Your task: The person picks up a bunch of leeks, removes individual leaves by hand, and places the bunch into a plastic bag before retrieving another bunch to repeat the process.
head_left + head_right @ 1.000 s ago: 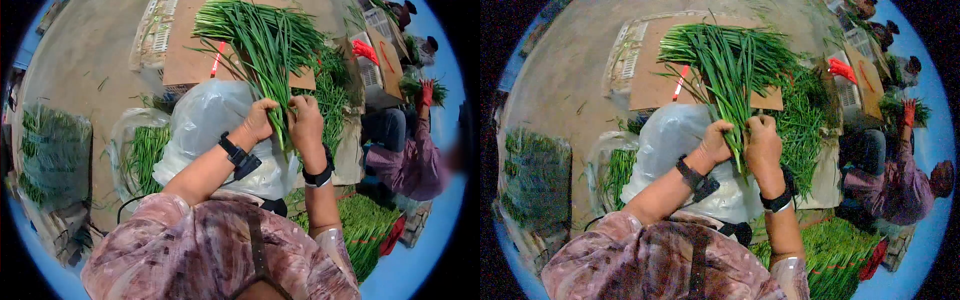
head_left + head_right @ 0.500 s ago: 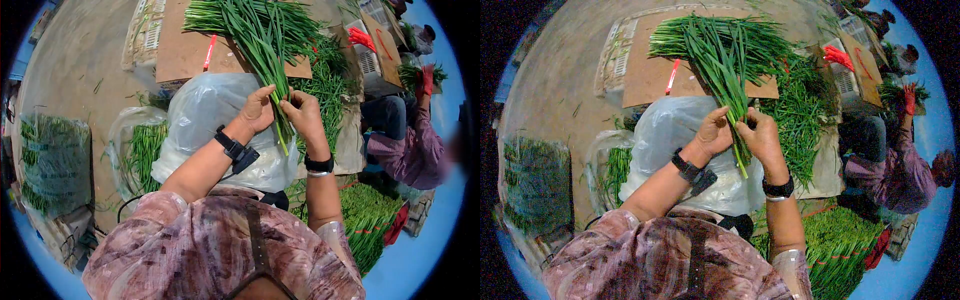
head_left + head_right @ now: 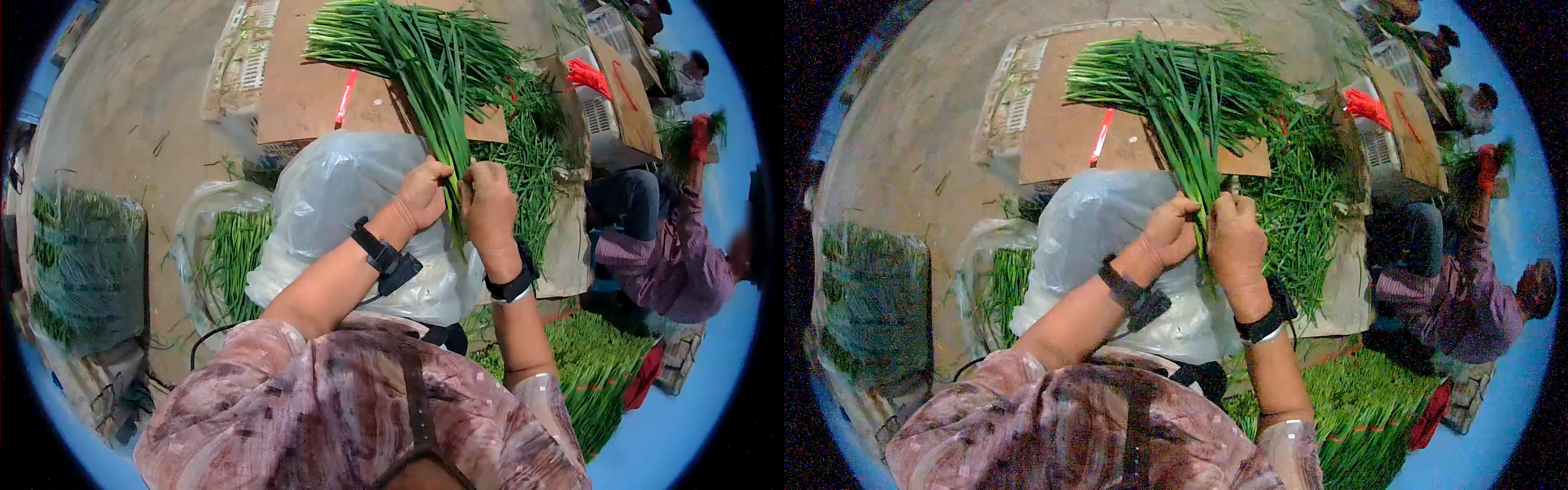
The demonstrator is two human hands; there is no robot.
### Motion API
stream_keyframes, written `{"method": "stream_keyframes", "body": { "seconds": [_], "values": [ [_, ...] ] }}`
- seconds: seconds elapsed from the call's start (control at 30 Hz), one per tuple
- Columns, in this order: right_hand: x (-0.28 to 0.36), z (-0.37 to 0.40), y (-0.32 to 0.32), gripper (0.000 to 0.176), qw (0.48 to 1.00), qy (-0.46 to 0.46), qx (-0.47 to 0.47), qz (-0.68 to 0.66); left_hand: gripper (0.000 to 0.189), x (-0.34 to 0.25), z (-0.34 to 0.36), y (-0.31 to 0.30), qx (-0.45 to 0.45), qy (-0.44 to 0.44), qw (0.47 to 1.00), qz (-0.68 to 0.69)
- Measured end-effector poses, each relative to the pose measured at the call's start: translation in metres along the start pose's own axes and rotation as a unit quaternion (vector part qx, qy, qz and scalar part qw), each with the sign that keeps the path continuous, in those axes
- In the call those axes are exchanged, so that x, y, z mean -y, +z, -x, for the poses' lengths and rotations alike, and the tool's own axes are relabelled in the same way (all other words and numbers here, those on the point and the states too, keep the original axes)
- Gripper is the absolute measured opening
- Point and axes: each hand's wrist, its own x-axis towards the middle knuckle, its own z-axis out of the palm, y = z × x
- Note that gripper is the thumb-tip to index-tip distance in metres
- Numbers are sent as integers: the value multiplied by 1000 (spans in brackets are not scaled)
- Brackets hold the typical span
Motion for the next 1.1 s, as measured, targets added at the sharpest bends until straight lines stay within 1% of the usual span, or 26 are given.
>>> {"method": "stream_keyframes", "body": {
  "seconds": [0.07, 0.1, 0.2, 0.27, 0.37, 0.47, 0.53, 0.57, 0.67, 0.7, 0.77, 0.8, 0.87, 0.97, 1.0, 1.03, 1.07, 1.1],
  "values": [
    [3, -1, -2, 18, 1000, -4, 19, 24, 31, 7, -5, -13, -32, 16, 999, -31],
    [4, -4, -3, 9, 1000, 4, 23, 9, 32, 7, -5, -11, -28, 20, 999, -30],
    [-11, -13, 2, 10, 999, -37, 22, -21, 31, 7, -4, -8, -26, 29, 999, -32],
    [-9, -19, 4, 12, 999, -17, 37, -22, 29, 6, -5, -5, -33, 35, 998, -40],
    [-3, -19, 9, 16, 999, 7, 45, -22, 24, 3, -1, 3, -39, -11, 999, 14],
    [3, -18, 21, 17, 997, 50, 53, -18, 28, 5, -2, 7, -88, 17, 996, -25],
    [10, -16, 23, 17, 995, 74, 57, -26, 29, 6, -4, 0, -84, -6, 996, -18],
    [6, -15, 28, 15, 996, 69, 43, -35, 29, 6, -5, -3, -83, -17, 996, -15],
    [-4, -15, 32, 16, 987, 69, 6, -146, 29, 4, 0, -1, -49, 50, 996, -64],
    [-7, -15, 32, 16, 985, 54, 2, -166, 29, 4, 1, -2, -39, 43, 997, -50],
    [-12, -16, 34, 17, 978, 66, 11, -198, 30, 4, 2, -2, -19, 28, 999, -22],
    [-13, -17, 35, 17, 974, 71, 16, -214, 30, 4, 1, -3, -20, 4, 1000, 4],
    [-10, -17, 33, 17, 978, 42, 2, -205, 31, 4, 0, -6, -22, -42, 997, 57],
    [-7, -15, 35, 18, 982, -11, -39, -184, 34, 6, 0, -10, -48, -3, 999, 17],
    [-6, -14, 35, 18, 982, -30, -56, -175, 33, 5, -2, -9, -58, -12, 998, 27],
    [-1, -12, 30, 19, 977, -20, -35, -208, 32, 5, -3, -8, -68, -21, 997, 37],
    [-3, -12, 33, 18, 970, -18, -37, -241, 32, 5, -4, -9, -80, -31, 995, 47],
    [-4, -12, 35, 17, 961, -15, -39, -273, 31, 5, -5, -11, -73, -18, 996, 49]
  ]
}}
